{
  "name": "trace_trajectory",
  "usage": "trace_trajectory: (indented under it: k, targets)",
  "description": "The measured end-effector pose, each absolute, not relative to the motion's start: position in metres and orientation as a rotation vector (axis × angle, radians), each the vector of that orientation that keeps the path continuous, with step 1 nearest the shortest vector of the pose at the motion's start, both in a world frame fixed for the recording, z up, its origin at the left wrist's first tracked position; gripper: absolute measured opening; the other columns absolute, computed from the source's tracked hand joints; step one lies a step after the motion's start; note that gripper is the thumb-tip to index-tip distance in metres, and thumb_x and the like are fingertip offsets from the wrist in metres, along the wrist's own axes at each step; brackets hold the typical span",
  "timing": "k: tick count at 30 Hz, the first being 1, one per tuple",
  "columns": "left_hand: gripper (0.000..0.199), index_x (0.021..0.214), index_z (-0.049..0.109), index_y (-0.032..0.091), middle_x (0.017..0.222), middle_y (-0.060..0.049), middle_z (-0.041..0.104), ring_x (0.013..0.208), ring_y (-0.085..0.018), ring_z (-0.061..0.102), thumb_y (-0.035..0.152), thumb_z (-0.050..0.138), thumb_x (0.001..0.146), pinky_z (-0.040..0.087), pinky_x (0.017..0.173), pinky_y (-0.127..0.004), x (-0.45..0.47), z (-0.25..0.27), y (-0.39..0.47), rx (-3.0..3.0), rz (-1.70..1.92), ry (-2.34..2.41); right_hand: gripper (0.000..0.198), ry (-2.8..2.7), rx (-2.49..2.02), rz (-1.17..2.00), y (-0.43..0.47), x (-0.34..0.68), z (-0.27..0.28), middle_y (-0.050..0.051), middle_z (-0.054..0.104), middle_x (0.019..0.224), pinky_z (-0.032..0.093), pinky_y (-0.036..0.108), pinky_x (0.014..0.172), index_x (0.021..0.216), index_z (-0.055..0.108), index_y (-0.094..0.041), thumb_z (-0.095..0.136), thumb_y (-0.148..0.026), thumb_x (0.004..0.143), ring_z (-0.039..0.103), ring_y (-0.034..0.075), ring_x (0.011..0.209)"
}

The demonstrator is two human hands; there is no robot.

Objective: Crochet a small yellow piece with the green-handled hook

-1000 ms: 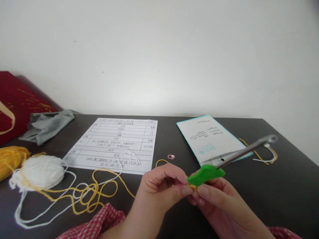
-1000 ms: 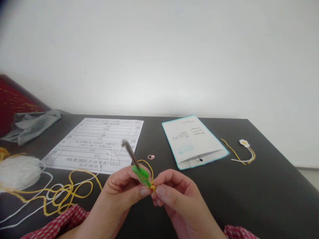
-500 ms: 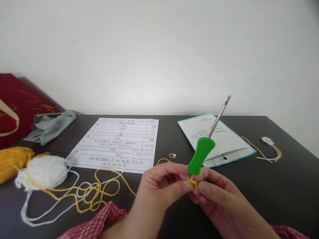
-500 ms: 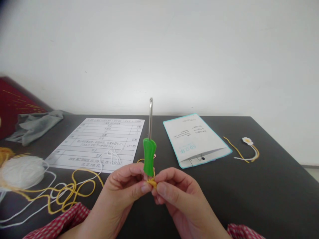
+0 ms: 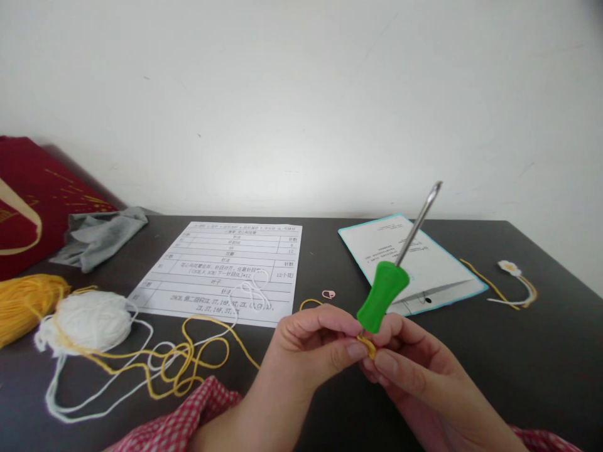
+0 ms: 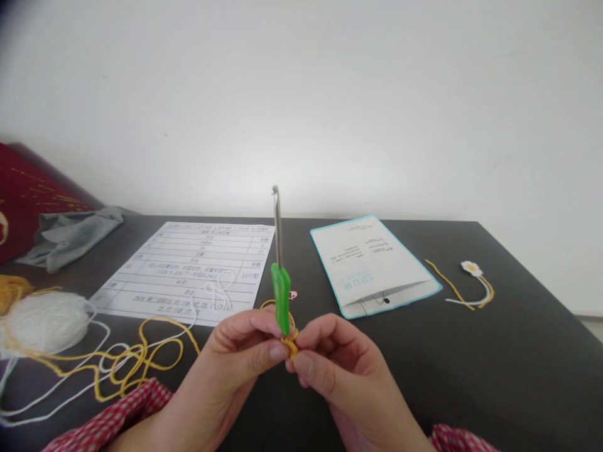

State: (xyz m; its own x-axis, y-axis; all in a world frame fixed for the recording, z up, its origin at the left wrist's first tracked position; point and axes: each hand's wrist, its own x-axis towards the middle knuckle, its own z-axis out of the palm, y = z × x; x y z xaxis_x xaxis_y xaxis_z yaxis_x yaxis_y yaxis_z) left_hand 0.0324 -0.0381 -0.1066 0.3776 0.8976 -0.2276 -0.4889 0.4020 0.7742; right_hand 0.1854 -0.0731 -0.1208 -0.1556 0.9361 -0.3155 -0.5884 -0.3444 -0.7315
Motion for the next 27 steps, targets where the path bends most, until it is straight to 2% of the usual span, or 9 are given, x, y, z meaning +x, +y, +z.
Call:
trace_trajectory:
  k: [6, 9, 13, 14, 16, 17, 18, 23, 27]
  targets:
    - [0.007, 0.073, 0.081, 0.022, 0.085, 0.001, 0.076, 0.083, -0.011, 0.068, 0.02, 0.087, 0.074, 0.053, 0.079, -0.021, 0.032, -0.101, -0.036, 0.755, 0.992, 0.755, 0.013, -0.767, -1.014, 1.573, -0.071, 0.188, -0.123, -0.003, 0.072, 0.078, 0.053, 0.016, 0.073, 0.084, 0.079, -0.031, 0.088, -0.036, 0.075, 0.065, 0.01, 0.075]
    - [0.006, 0.074, 0.08, 0.022, 0.079, 0.002, 0.077, 0.076, -0.009, 0.068, 0.02, 0.086, 0.075, 0.051, 0.075, -0.02, 0.031, -0.099, -0.033, 0.766, 0.958, 0.794, 0.014, -1.038, -1.055, 1.302, -0.067, 0.199, -0.119, -0.003, 0.071, 0.082, 0.055, 0.016, 0.071, 0.09, 0.078, -0.034, 0.085, -0.038, 0.078, 0.065, 0.011, 0.076]
    - [0.007, 0.073, 0.078, 0.02, 0.072, 0.003, 0.074, 0.07, -0.01, 0.065, 0.015, 0.082, 0.073, 0.049, 0.069, -0.022, 0.03, -0.101, -0.03, 0.902, 0.871, 0.86, 0.032, -1.319, -1.073, 1.023, -0.06, 0.211, -0.108, -0.004, 0.07, 0.084, 0.056, 0.015, 0.064, 0.109, 0.074, -0.039, 0.084, -0.041, 0.078, 0.066, 0.011, 0.069]
    - [0.005, 0.073, 0.077, 0.019, 0.072, 0.002, 0.074, 0.07, -0.011, 0.065, 0.015, 0.08, 0.074, 0.049, 0.069, -0.023, 0.031, -0.102, -0.03, 0.966, 0.85, 0.873, 0.028, -1.4, -1.086, 0.974, -0.059, 0.212, -0.105, -0.005, 0.07, 0.08, 0.056, 0.014, 0.061, 0.107, 0.074, -0.039, 0.082, -0.041, 0.081, 0.066, 0.011, 0.066]
    - [0.006, 0.073, 0.076, 0.018, 0.073, 0.0, 0.072, 0.073, -0.013, 0.065, 0.012, 0.074, 0.075, 0.049, 0.072, -0.026, 0.032, -0.102, -0.032, 1.091, 0.832, 0.905, 0.008, -1.544, -1.122, 0.861, -0.058, 0.212, -0.102, -0.005, 0.071, 0.072, 0.054, 0.013, 0.057, 0.094, 0.075, -0.036, 0.076, -0.039, 0.086, 0.067, 0.01, 0.062]
    - [0.008, 0.074, 0.075, 0.018, 0.074, 0.0, 0.071, 0.075, -0.014, 0.066, 0.011, 0.071, 0.076, 0.05, 0.074, -0.027, 0.033, -0.101, -0.034, 1.129, 0.834, 0.915, 0.004, -1.592, -1.138, 0.808, -0.058, 0.211, -0.101, -0.005, 0.072, 0.07, 0.053, 0.013, 0.055, 0.087, 0.075, -0.034, 0.073, -0.038, 0.089, 0.068, 0.01, 0.061]
    - [0.01, 0.076, 0.073, 0.018, 0.075, 0.0, 0.071, 0.077, -0.014, 0.066, 0.009, 0.068, 0.076, 0.051, 0.075, -0.028, 0.034, -0.101, -0.035, 1.139, 0.845, 0.916, 0.01, -1.617, -1.152, 0.764, -0.059, 0.211, -0.101, -0.005, 0.073, 0.07, 0.054, 0.012, 0.056, 0.082, 0.074, -0.033, 0.071, -0.037, 0.091, 0.069, 0.011, 0.061]
    - [0.025, 0.094, 0.069, 0.019, 0.075, 0.005, 0.062, 0.073, -0.01, 0.064, 0.004, 0.067, 0.074, 0.051, 0.073, -0.024, 0.037, -0.098, -0.037, 0.965, 0.947, 0.84, 0.013, -1.686, -1.104, 0.735, -0.064, 0.215, -0.108, -0.004, 0.079, 0.084, 0.059, 0.011, 0.068, 0.097, 0.075, -0.034, 0.063, -0.039, 0.097, 0.076, 0.012, 0.074]
    - [0.034, 0.101, 0.068, 0.017, 0.073, 0.005, 0.068, 0.069, -0.007, 0.063, 0.0, 0.074, 0.071, 0.049, 0.068, -0.019, 0.035, -0.099, -0.03, 0.774, 0.955, 0.782, 0.014, -1.69, -1.064, 0.741, -0.066, 0.215, -0.113, -0.003, 0.076, 0.092, 0.059, 0.012, 0.074, 0.103, 0.075, -0.033, 0.062, -0.038, 0.098, 0.075, 0.012, 0.081]
